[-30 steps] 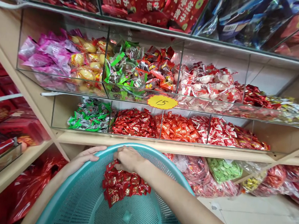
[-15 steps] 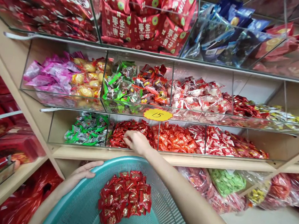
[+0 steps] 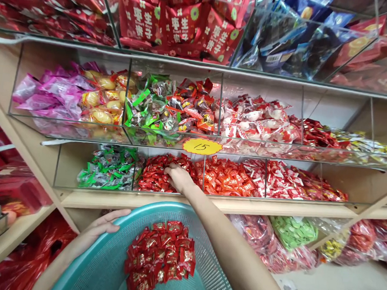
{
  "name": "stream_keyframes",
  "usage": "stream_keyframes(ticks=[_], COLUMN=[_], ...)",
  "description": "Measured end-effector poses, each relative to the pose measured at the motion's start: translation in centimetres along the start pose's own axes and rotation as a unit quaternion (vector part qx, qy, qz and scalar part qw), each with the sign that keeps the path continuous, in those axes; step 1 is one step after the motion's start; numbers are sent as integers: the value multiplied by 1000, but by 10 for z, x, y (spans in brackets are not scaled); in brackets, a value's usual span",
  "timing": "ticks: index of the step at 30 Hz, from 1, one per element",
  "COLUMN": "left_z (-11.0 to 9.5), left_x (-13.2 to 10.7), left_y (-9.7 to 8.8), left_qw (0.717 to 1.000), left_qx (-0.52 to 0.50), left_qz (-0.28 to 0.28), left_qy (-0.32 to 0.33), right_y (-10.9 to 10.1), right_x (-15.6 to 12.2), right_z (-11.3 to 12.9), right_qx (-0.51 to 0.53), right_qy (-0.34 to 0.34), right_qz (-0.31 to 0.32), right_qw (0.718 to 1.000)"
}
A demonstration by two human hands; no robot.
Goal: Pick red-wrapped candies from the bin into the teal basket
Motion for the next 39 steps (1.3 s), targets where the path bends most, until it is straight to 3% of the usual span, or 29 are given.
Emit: stream_keyframes(ticks=[5,13,19,22,26,31,39], left_z=[-4,-2,2,3,3,6,6], left_x=[-9,-12,-5,-3,-1,5,5], left_y=[5,5,3,4,2,-6,-5], left_qw=[999,999,1000,1000,1000,999,1000], left_qx=[44,22,22,21,17,23,4], left_qz=[-22,-35,-10,-1,-1,-22,-10], left_qy=[-9,-14,-7,-3,3,8,-1], right_y=[-20,-53,-69,-65,-44,-25,-17], right_x=[-12,-31,-47,-54,-64,-76,-110], right_z=[6,22,55,74,90,85,69], right_qx=[10,35,71,73,65,31,77], right_qy=[-20,-46,-84,-103,-129,-114,-51], right_qz=[-30,-86,-98,-73,-22,15,46], right_qw=[999,995,989,989,989,993,995])
Point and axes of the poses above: each hand's wrist, its own x-axis towards the middle knuckle, its own y-axis out of the palm, z = x × y, the point moved 10 cm from there along x, towards the middle knuckle, and after that the axes turned 12 degrees about -y, right-handed, at the moved point
